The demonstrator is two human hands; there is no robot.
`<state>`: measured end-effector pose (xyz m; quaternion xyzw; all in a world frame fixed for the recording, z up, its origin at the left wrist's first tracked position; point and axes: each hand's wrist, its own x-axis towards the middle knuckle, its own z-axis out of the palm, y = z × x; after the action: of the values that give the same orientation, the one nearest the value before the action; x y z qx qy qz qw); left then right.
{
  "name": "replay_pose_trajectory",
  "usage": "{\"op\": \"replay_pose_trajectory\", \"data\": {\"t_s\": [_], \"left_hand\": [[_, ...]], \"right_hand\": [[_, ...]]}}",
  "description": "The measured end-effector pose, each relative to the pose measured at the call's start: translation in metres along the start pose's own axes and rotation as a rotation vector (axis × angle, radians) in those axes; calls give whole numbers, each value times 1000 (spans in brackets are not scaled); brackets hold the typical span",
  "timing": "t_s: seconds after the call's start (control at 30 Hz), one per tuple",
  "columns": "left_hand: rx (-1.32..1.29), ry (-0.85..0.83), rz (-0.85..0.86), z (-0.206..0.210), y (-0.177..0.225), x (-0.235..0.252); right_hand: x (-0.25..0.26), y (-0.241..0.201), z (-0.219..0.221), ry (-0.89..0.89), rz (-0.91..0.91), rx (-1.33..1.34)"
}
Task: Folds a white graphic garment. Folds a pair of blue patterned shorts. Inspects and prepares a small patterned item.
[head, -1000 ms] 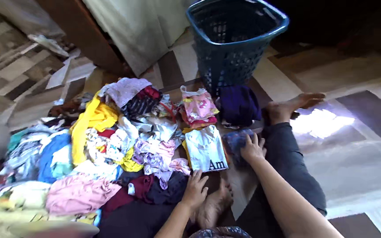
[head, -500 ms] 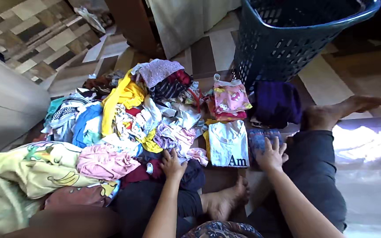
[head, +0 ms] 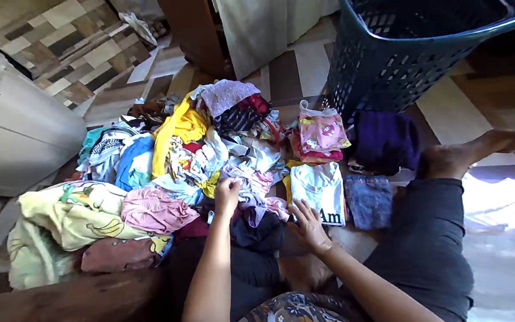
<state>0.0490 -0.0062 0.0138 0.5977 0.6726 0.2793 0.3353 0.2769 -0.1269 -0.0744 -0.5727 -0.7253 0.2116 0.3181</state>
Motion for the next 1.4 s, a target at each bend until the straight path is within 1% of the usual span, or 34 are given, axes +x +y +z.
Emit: {"op": "replay_pose_trajectory", "data": {"t_s": [0.1, 0.17, 0.23, 0.33, 0.43, 0.5, 0.6, 0.7, 0.77, 0.83, 0.87, 0.9, 0.93, 0.97, 1.0, 1.03, 1.07, 1.1, 1.13, 1.2, 1.27, 1.3, 1.33, 1.4], "left_hand": [[-341, 23, 102, -20, 42, -19], [-572, -31, 196, -30, 71, -37], [-711, -114, 328, -38, 93, -56], [-862, -205, 539, -52, 110, -80], [-908, -227, 697, -74, 112, -98], [-913, -190, 751, -93, 107, -105], [-959, -120, 778, -119, 95, -111], [-1026, -25, 777, -138, 81, -110], [-1078, 42, 774, -148, 74, -102], [-1050, 141, 744, -150, 64, -82], [-997, 182, 696, -147, 56, -69], [-908, 212, 603, -142, 45, -58], [-772, 224, 468, -134, 33, -49], [-605, 222, 297, -123, 20, -43], [-432, 173, 116, -109, 8, -41], [-269, 75, -19, -94, -3, -40], [-137, -68, -101, -78, -12, -43], [-45, -222, -134, -63, -19, -49], [7, -350, -130, -46, -25, -58], [31, -536, -53, -13, -31, -81], [13, -602, 94, 15, -29, -101], [6, -587, 152, 26, -24, -109], [3, -531, 201, 34, -20, -114], [-51, -336, 280, 43, -12, -118]], "right_hand": [[34, -24, -13, -117, 61, 159], [56, -37, -15, -130, 55, 240], [73, -50, -17, -174, 87, 284], [85, -64, -23, -283, 186, 240], [81, -63, -34, -310, 269, 203], [74, -55, -44, -286, 318, 277], [62, -45, -63, -195, 400, 609], [55, -47, -90, -197, 472, 966], [54, -46, -100, -153, 486, 1159], [59, -45, -100, -62, 522, 1335], [62, -44, -97, -42, 579, 1386], [63, -41, -90, -56, 655, 1405], [62, -37, -80, -90, 738, 1378], [58, -31, -68, -152, 807, 1324], [51, -27, -55, -240, 861, 1254], [42, -23, -40, -324, 915, 1164], [32, -21, -25, -381, 956, 1074], [25, -21, -11, -423, 975, 1007], [21, -24, -1, -450, 1001, 986], [22, -36, 9, -403, 1060, 974], [33, -47, 9, -295, 1054, 1031], [41, -54, 5, -236, 1026, 1081], [49, -61, 0, -181, 992, 1130], [64, -77, -16, -106, 935, 1207]]}}
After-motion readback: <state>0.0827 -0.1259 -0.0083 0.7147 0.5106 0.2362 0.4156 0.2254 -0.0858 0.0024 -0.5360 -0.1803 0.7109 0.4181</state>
